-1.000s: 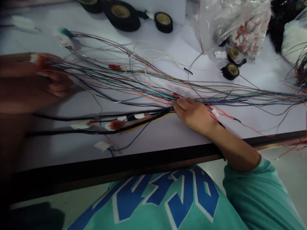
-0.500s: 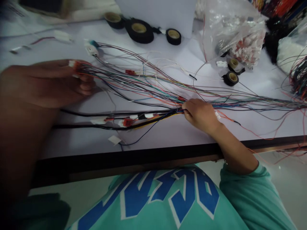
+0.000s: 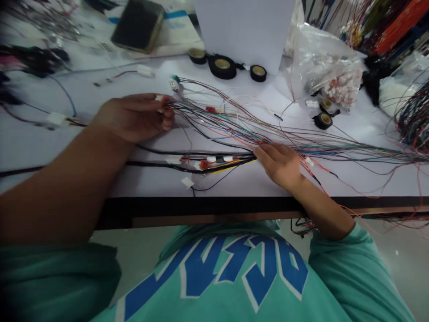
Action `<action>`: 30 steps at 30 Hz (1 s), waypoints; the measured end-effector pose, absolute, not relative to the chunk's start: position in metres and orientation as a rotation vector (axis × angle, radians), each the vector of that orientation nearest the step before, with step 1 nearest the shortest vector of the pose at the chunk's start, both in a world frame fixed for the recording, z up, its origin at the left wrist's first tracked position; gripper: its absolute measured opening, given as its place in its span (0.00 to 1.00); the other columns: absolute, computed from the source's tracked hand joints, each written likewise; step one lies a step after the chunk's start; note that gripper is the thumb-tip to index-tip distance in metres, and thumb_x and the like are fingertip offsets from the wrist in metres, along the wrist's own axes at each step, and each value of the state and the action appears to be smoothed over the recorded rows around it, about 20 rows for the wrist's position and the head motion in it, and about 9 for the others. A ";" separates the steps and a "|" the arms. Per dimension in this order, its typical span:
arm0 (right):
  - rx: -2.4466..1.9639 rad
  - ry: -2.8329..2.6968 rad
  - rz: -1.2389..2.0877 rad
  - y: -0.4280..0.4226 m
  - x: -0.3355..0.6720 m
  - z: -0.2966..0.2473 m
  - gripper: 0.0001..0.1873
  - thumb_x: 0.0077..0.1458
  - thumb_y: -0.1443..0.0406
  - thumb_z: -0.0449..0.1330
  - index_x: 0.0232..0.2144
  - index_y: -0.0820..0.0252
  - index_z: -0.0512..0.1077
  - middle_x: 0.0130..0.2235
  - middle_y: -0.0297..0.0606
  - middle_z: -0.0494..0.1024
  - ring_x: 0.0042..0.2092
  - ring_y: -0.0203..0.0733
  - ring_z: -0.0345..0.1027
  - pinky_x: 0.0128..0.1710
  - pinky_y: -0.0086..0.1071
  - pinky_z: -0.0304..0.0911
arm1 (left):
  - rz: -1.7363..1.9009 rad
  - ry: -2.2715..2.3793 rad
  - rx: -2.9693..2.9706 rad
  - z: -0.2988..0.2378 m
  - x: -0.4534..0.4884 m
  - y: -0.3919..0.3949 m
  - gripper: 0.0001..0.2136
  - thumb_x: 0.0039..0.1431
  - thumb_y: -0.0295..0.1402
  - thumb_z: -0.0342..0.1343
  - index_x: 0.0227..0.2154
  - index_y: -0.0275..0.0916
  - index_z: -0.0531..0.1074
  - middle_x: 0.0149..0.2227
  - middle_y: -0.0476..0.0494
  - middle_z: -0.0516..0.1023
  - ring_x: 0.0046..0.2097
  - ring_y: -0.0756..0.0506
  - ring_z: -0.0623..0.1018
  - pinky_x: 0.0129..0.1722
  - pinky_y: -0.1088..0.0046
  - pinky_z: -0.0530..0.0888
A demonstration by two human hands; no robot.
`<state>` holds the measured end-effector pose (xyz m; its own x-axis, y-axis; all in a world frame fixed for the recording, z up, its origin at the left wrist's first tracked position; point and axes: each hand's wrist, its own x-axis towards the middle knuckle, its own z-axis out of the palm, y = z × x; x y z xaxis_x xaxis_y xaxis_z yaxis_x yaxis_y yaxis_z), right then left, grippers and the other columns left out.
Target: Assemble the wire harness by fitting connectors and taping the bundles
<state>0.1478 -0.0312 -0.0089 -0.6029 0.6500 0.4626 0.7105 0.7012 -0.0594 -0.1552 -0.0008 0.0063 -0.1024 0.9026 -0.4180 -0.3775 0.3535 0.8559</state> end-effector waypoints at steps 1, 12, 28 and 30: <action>-1.008 -2.436 -0.059 -0.032 0.144 -0.009 0.13 0.61 0.65 0.49 0.37 0.55 0.74 0.36 0.40 0.79 0.41 0.39 0.71 0.41 0.33 0.64 | 1.180 1.220 0.571 0.006 -0.156 -0.001 0.19 0.62 0.18 0.34 0.22 0.35 0.66 0.14 0.49 0.66 0.16 0.54 0.66 0.16 0.82 0.64; -1.506 -1.925 1.025 -0.011 0.191 0.025 0.15 0.43 0.56 0.62 0.31 0.58 0.68 0.20 0.27 0.68 0.19 0.32 0.58 0.21 0.27 0.52 | 1.175 1.125 0.567 -0.004 -0.161 0.006 0.15 0.60 0.19 0.43 0.21 0.36 0.67 0.15 0.50 0.68 0.16 0.55 0.66 0.16 0.82 0.65; -0.898 -1.748 1.077 -0.012 0.137 0.067 0.21 0.49 0.47 0.61 0.40 0.52 0.68 0.25 0.27 0.72 0.22 0.31 0.61 0.23 0.28 0.60 | 1.253 1.121 0.612 -0.011 -0.160 0.009 0.06 0.58 0.26 0.55 0.25 0.33 0.70 0.15 0.51 0.69 0.14 0.55 0.66 0.15 0.84 0.63; -0.844 -1.754 1.011 -0.005 0.126 0.075 0.20 0.49 0.50 0.62 0.41 0.52 0.68 0.27 0.29 0.73 0.22 0.31 0.60 0.21 0.28 0.58 | 1.277 1.152 0.645 -0.008 -0.158 0.008 0.10 0.59 0.32 0.57 0.23 0.34 0.68 0.14 0.52 0.68 0.14 0.55 0.65 0.14 0.83 0.61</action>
